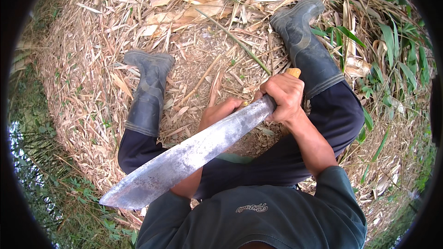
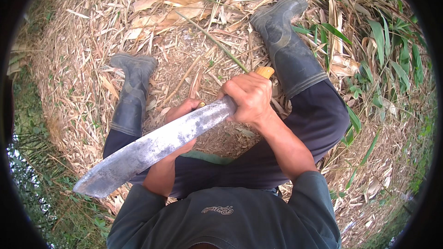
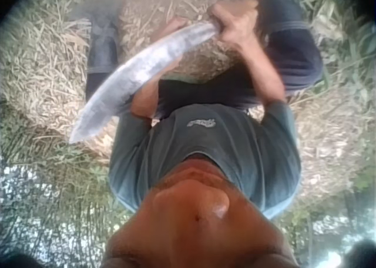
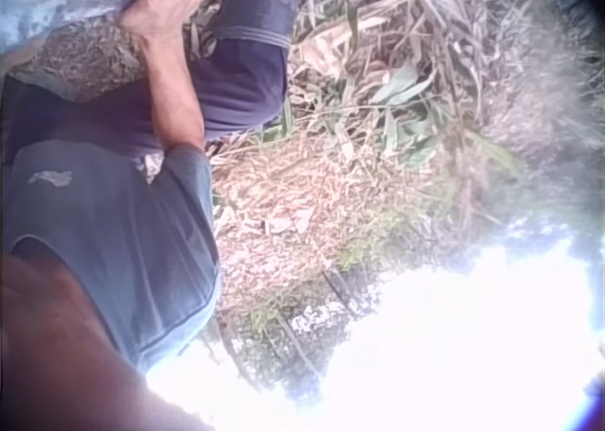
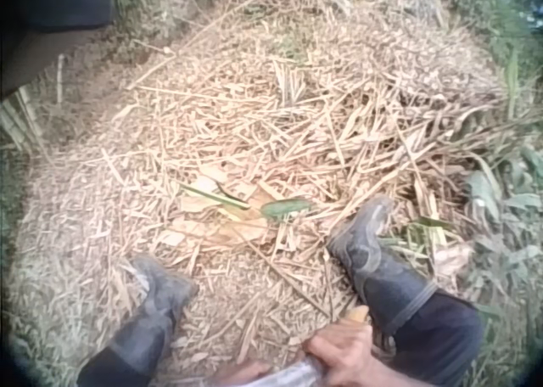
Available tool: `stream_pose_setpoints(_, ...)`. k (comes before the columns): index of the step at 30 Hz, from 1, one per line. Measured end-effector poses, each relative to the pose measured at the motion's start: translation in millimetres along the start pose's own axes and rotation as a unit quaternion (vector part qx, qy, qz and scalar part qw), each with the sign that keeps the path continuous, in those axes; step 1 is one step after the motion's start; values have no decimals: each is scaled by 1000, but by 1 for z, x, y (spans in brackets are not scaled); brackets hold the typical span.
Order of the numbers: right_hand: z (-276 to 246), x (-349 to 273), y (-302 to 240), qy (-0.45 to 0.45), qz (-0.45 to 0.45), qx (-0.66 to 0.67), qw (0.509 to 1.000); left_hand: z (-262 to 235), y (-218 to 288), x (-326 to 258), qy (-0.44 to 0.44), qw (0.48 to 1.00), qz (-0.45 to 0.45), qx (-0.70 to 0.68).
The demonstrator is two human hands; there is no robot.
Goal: The person sits on the ground in a bamboo grove and uses a large machete to chop and split bamboo stalks. They repeatedly strike the bamboo to reduce it into smaller pieces and thin strips.
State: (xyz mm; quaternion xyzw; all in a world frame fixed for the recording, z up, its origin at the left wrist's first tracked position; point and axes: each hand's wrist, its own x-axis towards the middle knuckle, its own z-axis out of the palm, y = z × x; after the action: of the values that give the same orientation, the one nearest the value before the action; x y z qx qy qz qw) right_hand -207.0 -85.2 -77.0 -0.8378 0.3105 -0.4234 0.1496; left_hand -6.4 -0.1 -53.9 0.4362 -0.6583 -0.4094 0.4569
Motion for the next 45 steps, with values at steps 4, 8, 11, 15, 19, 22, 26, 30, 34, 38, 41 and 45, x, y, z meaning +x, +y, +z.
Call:
stream_pose_setpoints(4,-1,-1,2,-11,-5,-7,1000,-1,-2,-3,-12,999,-25,44)
stream_pose_setpoints(8,2,-3,4,-15,-4,-28,999,2,-1,-7,8,996,-56,70)
stream_pose_setpoints(11,6,-1,2,-9,2,-37,999,3,-3,-8,36,996,-30,80)
stream_pose_setpoints(15,7,0,2,-32,22,-24,999,-3,-7,-6,26,995,-3,100)
stream_pose_setpoints(19,5,4,4,-27,21,-26,999,-10,-8,-6,23,998,3,63)
stream_pose_setpoints(22,3,10,8,-27,8,-38,999,-16,-6,-5,29,998,17,44)
stream_pose_setpoints(26,2,21,13,1,-10,-59,998,-16,3,-2,82,995,17,52)
stream_pose_setpoints(30,-22,36,60,39,334,-226,914,-22,30,-19,22,984,149,96)
stream_pose_setpoints(34,-41,19,67,135,379,-91,911,-35,17,-15,110,990,-19,88)
stream_pose_setpoints(38,-15,12,19,118,217,-32,968,-35,17,3,94,985,-40,139)
stream_pose_setpoints(41,-6,15,8,80,51,-31,995,-23,-2,4,121,948,135,261)
stream_pose_setpoints(45,-2,14,-4,58,-6,-15,998,-18,5,-2,97,983,-53,146)
